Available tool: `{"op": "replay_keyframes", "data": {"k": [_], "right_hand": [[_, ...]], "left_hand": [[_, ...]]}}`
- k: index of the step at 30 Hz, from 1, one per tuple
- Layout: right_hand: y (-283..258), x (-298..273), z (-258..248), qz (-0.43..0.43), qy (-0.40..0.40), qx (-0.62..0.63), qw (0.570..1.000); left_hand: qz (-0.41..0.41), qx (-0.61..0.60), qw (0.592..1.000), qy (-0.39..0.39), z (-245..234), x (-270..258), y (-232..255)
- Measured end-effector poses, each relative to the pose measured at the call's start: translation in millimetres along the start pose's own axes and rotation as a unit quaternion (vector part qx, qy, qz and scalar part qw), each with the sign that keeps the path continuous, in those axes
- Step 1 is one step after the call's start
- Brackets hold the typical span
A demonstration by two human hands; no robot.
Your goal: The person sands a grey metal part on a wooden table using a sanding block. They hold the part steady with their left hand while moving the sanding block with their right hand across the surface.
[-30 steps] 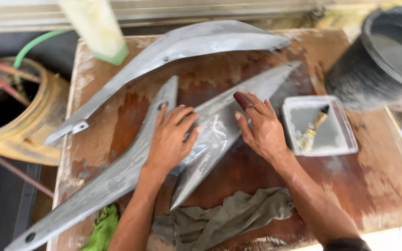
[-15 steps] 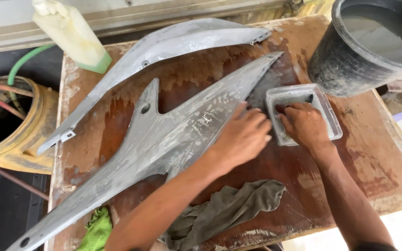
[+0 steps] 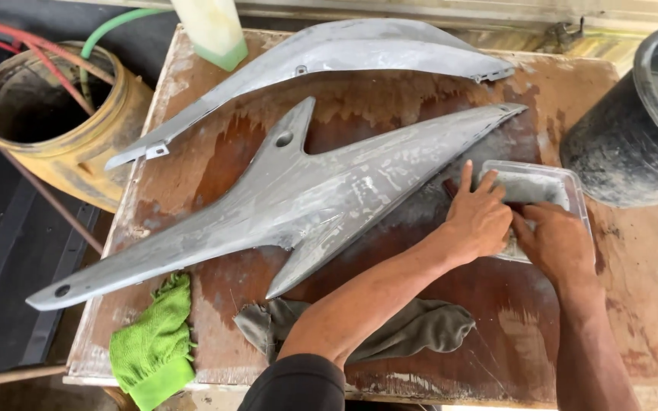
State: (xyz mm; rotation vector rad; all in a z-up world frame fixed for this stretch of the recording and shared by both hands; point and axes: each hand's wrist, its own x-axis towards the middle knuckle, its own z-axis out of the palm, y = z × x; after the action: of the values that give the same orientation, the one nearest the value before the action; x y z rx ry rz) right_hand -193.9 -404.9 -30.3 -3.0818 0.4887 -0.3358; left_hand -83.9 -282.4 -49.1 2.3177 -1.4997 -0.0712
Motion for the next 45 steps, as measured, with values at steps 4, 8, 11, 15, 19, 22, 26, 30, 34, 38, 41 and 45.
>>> {"op": "replay_keyframes", "data": {"k": [4, 8, 11, 15, 19, 22, 26, 30, 34, 38, 41, 45], "right_hand": [[-13.0, -2.3, -12.3, 0.026, 0.002, -0.051, 0.998], [-21.3, 2.7, -22.1, 0.027, 0.076, -0.080, 0.994], [-49.0, 5.6, -43.0, -0.013, 0.132, -0.002, 0.991], [-96.5, 21.0, -49.2, -0.131, 0.151, 0.163, 0.966], [-184.1, 34.4, -43.8, -0.171, 0.085, 0.263, 0.946], [-228.2, 41.9, -20.2, -0.255, 0.128, 0.245, 0.926], [-261.7, 38.3, -36.4, -0.269, 0.071, 0.167, 0.946], [-253.2, 46.8, -15.0, -0.198, 0.121, 0.091, 0.968], [-270.0, 46.4, -21.0, -0.249, 0.085, 0.099, 0.960], [-276.3, 50.4, -11.8, -0.234, 0.074, 0.089, 0.965], [-290.3, 42.1, -7.4, -0.203, 0.088, 0.119, 0.968], [-283.2, 37.2, 4.2, -0.212, 0.118, 0.154, 0.958]], "left_hand": [[0.001, 0.004, 0.997, 0.074, 5.1, -9.7, -7.0], [0.010, -0.040, 0.995, 0.094, 1.0, -13.6, -17.5], [0.013, -0.026, 0.991, 0.134, -23.8, -36.3, -31.3], [0.013, -0.021, 0.975, 0.219, -86.8, -101.6, -74.8], [-0.065, 0.028, 0.976, 0.207, -117.6, -172.6, -135.9], [-0.117, 0.100, 0.962, 0.225, -119.8, -209.5, -151.0], [-0.130, 0.111, 0.963, 0.209, -117.9, -221.5, -155.7], [-0.135, 0.075, 0.966, 0.209, -114.4, -220.2, -160.8], [-0.133, 0.044, 0.970, 0.199, -116.6, -222.1, -164.5], [-0.129, 0.021, 0.976, 0.175, -122.7, -226.0, -164.3], [-0.120, 0.031, 0.976, 0.178, -121.9, -228.1, -167.2], [-0.125, 0.048, 0.973, 0.190, -116.0, -229.7, -167.8]]}}
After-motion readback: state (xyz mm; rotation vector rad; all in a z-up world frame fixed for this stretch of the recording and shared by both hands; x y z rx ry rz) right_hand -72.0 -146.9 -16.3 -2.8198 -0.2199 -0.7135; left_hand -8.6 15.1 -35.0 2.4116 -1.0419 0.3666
